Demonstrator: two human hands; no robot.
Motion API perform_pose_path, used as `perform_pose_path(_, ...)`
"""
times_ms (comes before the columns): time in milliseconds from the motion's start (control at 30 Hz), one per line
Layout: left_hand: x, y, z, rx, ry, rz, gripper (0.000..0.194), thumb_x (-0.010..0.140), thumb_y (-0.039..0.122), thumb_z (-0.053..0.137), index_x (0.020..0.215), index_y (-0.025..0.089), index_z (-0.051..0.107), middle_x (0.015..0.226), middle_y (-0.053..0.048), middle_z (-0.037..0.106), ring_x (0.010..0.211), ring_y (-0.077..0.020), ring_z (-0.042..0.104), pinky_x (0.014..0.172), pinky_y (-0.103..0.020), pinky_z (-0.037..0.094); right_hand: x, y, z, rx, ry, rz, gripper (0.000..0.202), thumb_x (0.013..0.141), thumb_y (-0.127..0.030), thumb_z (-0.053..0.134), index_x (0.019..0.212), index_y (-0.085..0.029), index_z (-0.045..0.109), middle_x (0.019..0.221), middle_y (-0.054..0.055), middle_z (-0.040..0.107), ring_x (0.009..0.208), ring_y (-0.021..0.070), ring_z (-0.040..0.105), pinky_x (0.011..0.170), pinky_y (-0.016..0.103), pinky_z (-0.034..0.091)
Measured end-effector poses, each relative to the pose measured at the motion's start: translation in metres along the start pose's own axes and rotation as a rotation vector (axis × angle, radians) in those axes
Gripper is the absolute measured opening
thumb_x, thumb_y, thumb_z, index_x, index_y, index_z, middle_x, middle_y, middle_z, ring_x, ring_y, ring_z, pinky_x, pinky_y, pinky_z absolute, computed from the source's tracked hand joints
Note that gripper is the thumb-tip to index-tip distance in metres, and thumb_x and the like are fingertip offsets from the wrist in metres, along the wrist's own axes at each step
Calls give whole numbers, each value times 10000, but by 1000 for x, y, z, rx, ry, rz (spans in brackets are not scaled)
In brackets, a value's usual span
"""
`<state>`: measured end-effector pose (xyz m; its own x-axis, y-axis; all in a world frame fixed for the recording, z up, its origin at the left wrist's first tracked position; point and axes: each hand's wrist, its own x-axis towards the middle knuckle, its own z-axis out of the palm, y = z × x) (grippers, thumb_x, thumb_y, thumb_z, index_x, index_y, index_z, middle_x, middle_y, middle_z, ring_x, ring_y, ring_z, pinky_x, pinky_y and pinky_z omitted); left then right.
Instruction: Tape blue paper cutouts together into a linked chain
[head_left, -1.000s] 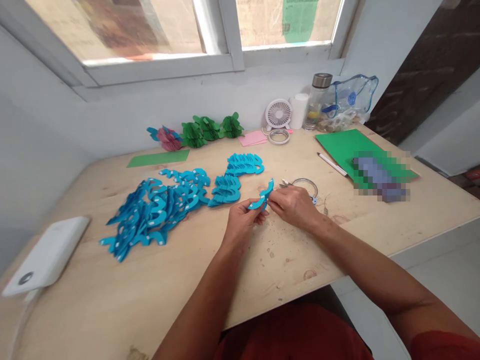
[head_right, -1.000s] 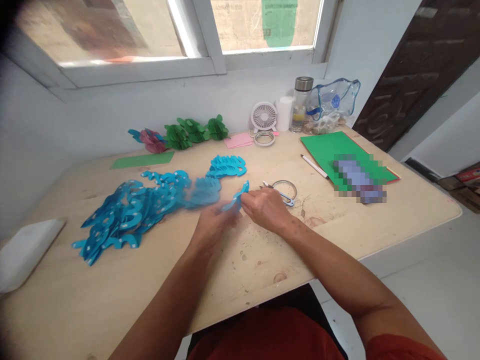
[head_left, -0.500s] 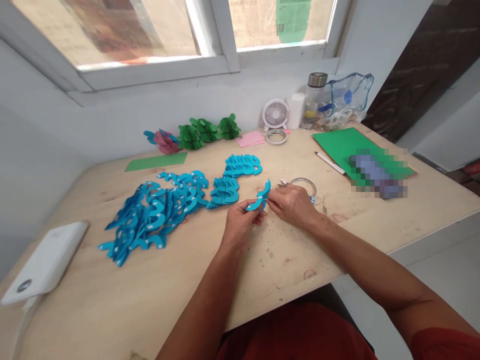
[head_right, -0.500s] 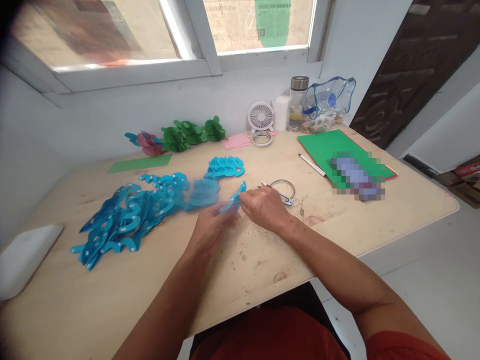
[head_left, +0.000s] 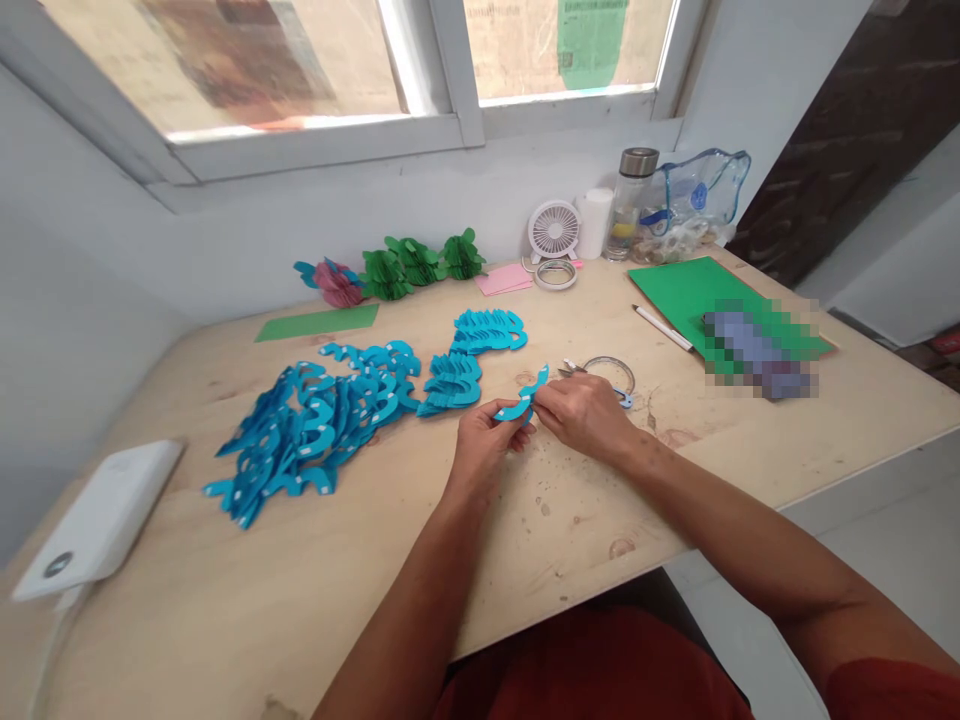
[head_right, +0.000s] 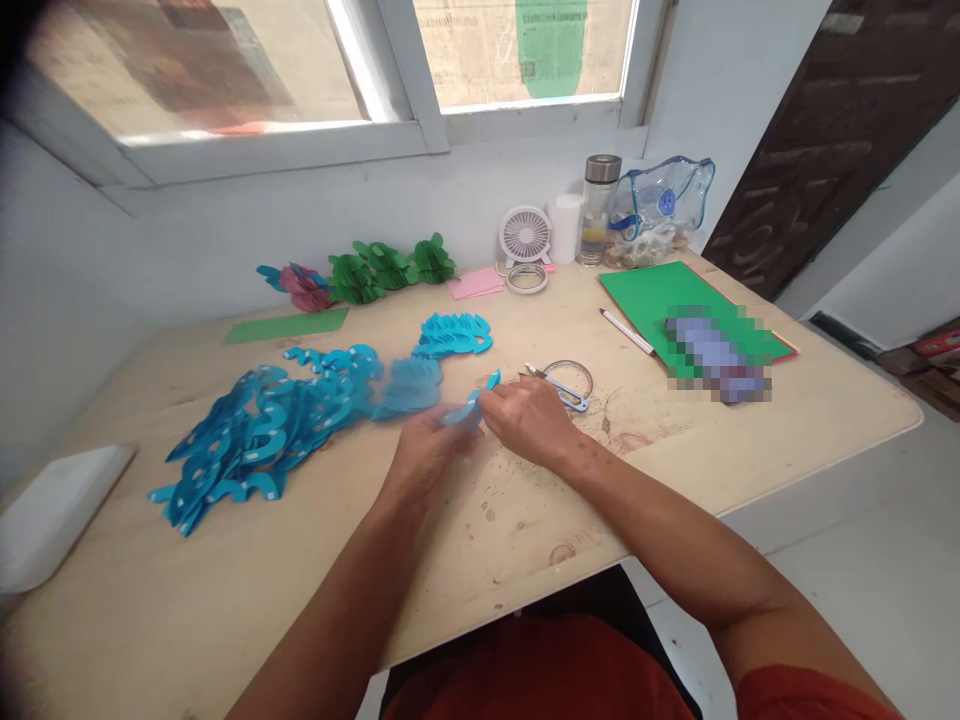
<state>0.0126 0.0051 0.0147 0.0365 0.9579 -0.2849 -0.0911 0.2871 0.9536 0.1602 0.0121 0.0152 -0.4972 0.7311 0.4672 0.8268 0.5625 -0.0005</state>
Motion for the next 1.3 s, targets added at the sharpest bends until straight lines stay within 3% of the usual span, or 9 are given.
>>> perform_pose_path(267, 7, -7, -3, 6, -8, 25, 226, 560, 338, 720, 603, 126, 655, 488, -11, 597, 412, -87, 483, 404, -195, 351, 0, 0, 0, 10, -36, 9, 242, 870, -208, 429, 694, -159, 587, 643, 24, 638, 596, 125, 534, 561, 278, 227)
perform_pose_path(667, -1, -1, 1, 102, 91, 40, 133, 576, 245, 684, 549, 125, 634, 460, 13, 556, 421, -82, 471, 432, -193, 369, 0, -6, -2, -31, -50, -77, 209, 842, -125, 427, 696, -157, 574, 625, 31, 624, 574, 136, 506, 580, 294, 218)
perform_pose_path(933, 0, -1, -2, 260, 147, 141, 84, 589, 167, 617, 510, 137, 620, 438, 24, 561, 437, -94, 481, 431, -190, 345, 0, -11, 2, -36, -63, -81, 197, 832, -124, 454, 671, -159, 563, 613, 29, 611, 572, 139, 509, 577, 292, 223)
perform_pose_path(1133, 1, -2, -1, -7, 181, 125, 162, 582, 272, 707, 608, 126, 642, 474, -5, 582, 425, -97, 492, 439, -210, 383, 0, -5, 1, 106, -6, 91, 217, 860, -202, 446, 703, -162, 590, 651, 36, 636, 597, 131, 534, 587, 272, 264)
perform_pose_path(1300, 3, -5, 1, -281, 97, 87, 276, 541, 327, 765, 637, 110, 624, 509, -14, 581, 436, -92, 503, 435, -207, 386, 1, 2, 1, 570, -27, 427, 212, 833, -276, 477, 715, -174, 619, 605, 1, 613, 536, 105, 512, 537, 226, 316)
